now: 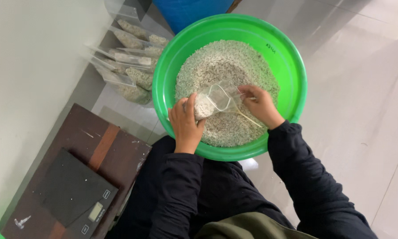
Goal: The person scoops grains from a large basin into small plastic bags, weighs each bag on a digital scale, and seals the bags.
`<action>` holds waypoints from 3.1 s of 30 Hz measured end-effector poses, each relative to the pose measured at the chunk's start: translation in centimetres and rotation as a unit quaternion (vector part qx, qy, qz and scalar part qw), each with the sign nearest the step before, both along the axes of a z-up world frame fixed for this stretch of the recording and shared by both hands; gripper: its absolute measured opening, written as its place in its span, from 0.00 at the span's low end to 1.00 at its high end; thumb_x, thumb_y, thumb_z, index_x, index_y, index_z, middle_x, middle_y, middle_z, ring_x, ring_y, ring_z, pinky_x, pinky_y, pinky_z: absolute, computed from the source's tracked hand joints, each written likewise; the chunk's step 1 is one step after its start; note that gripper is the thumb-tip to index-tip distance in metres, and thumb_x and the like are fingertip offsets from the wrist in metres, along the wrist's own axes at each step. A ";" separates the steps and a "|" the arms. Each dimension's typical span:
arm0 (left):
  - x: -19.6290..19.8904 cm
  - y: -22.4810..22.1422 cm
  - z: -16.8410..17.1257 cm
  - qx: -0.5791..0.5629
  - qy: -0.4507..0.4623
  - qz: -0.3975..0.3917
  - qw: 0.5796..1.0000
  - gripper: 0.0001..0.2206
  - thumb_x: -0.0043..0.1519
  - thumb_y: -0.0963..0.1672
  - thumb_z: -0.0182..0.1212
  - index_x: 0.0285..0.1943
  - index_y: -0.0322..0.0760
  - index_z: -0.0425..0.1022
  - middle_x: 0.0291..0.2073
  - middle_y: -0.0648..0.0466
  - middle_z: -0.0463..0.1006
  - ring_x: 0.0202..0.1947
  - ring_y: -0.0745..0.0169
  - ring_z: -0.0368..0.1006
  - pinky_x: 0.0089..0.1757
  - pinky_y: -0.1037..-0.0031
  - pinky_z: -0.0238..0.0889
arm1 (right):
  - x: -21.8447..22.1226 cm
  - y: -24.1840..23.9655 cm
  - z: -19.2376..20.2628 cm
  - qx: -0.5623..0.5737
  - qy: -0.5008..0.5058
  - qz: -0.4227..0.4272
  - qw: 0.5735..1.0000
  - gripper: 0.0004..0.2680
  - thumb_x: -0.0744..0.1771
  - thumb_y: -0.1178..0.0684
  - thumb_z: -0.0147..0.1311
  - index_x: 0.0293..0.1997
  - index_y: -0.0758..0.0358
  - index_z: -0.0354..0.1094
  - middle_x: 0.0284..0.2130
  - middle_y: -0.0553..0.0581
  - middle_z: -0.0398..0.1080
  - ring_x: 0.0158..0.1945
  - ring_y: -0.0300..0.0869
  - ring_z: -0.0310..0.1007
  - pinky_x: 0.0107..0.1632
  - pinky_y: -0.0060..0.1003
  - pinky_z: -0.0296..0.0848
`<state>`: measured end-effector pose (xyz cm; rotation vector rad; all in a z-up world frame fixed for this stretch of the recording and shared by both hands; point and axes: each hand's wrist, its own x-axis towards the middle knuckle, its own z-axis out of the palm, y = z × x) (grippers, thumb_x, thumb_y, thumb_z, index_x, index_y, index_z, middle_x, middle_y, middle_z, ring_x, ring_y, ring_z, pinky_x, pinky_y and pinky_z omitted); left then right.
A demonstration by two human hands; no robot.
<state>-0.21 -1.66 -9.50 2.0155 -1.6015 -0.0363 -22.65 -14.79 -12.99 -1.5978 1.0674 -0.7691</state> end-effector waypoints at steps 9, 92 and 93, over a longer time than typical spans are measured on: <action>0.6 0.3 1.1 -0.113 0.133 -0.057 0.983 0.37 0.51 0.47 0.75 0.68 0.35 0.60 0.50 0.40 0.70 0.54 0.40 0.66 0.59 0.55 0.54 | 0.7 0.9 -1.4 -0.127 0.440 0.137 0.878 0.15 0.61 0.40 0.60 0.41 0.62 0.77 0.34 0.64 0.74 0.42 0.58 0.76 0.43 0.52 0.77; 4.1 4.1 5.2 -0.157 0.479 -0.101 0.857 0.36 0.42 0.42 0.81 0.63 0.38 0.71 0.54 0.45 0.76 0.60 0.57 0.66 0.62 0.62 0.56 | 9.8 7.8 9.9 0.026 -0.217 0.140 0.966 0.19 0.55 0.68 0.68 0.48 0.69 0.71 0.44 0.62 0.74 0.52 0.47 0.71 0.54 0.49 0.71; 4.9 4.7 4.7 -0.177 0.422 -0.081 0.885 0.36 0.40 0.44 0.83 0.61 0.42 0.74 0.52 0.47 0.78 0.58 0.56 0.71 0.59 0.65 0.62 | 10.2 7.7 9.5 0.006 -0.209 0.154 0.966 0.19 0.56 0.68 0.67 0.50 0.71 0.70 0.46 0.66 0.72 0.54 0.50 0.68 0.55 0.53 0.70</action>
